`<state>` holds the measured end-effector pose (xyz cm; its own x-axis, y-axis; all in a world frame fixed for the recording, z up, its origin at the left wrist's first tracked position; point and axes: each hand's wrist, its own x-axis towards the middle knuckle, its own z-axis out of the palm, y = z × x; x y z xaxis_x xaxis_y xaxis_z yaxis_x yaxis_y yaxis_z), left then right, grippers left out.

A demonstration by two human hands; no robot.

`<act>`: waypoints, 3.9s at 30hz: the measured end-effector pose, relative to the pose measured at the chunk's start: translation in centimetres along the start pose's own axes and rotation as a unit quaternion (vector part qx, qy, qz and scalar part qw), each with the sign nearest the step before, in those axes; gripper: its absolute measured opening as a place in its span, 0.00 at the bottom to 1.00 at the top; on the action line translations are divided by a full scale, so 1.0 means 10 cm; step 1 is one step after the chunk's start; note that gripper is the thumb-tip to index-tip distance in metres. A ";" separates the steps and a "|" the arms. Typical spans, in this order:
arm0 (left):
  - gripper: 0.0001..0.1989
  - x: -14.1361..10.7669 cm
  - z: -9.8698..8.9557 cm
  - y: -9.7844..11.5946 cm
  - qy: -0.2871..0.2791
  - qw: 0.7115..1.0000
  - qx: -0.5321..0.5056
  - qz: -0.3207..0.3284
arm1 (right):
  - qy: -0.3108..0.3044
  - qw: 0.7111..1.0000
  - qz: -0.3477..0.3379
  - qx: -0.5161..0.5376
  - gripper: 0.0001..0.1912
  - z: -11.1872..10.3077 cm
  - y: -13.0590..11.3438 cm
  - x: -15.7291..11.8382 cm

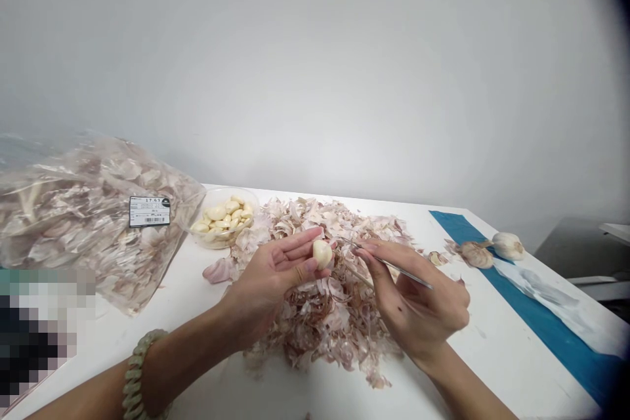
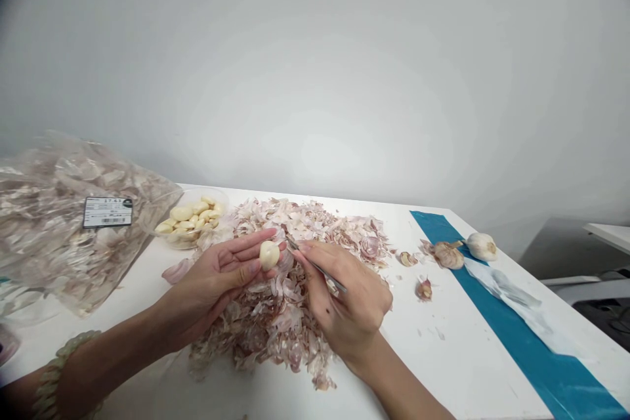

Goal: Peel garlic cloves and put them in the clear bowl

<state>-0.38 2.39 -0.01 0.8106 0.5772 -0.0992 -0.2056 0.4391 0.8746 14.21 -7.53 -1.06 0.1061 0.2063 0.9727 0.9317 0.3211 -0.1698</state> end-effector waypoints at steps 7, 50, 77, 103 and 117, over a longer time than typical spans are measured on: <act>0.23 -0.01 0.00 -0.01 -0.017 1.000 0.025 0.008 | 0.015 0.999 -0.001 -0.032 0.18 0.00 0.03 0.03; 0.15 0.01 -0.03 -0.02 0.028 0.987 0.138 0.076 | -0.125 0.983 -0.022 0.131 0.16 -0.02 0.01 0.12; 0.20 0.02 -0.02 0.00 0.037 0.997 0.059 0.045 | -0.115 0.980 -0.027 0.160 0.16 -0.03 -0.03 0.10; 0.25 0.04 -0.10 0.15 0.139 0.982 0.091 0.088 | -0.146 0.933 0.325 0.056 0.09 0.07 0.29 0.09; 0.19 0.07 -0.78 0.98 0.306 0.663 0.648 0.215 | -0.021 0.924 0.369 0.103 0.19 0.01 0.38 0.17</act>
<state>-6.09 12.45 4.83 0.3737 0.8028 0.4646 0.6202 -0.5887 0.5184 17.91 -5.84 -0.05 0.6677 0.4736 0.5744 0.5255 0.2468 -0.8143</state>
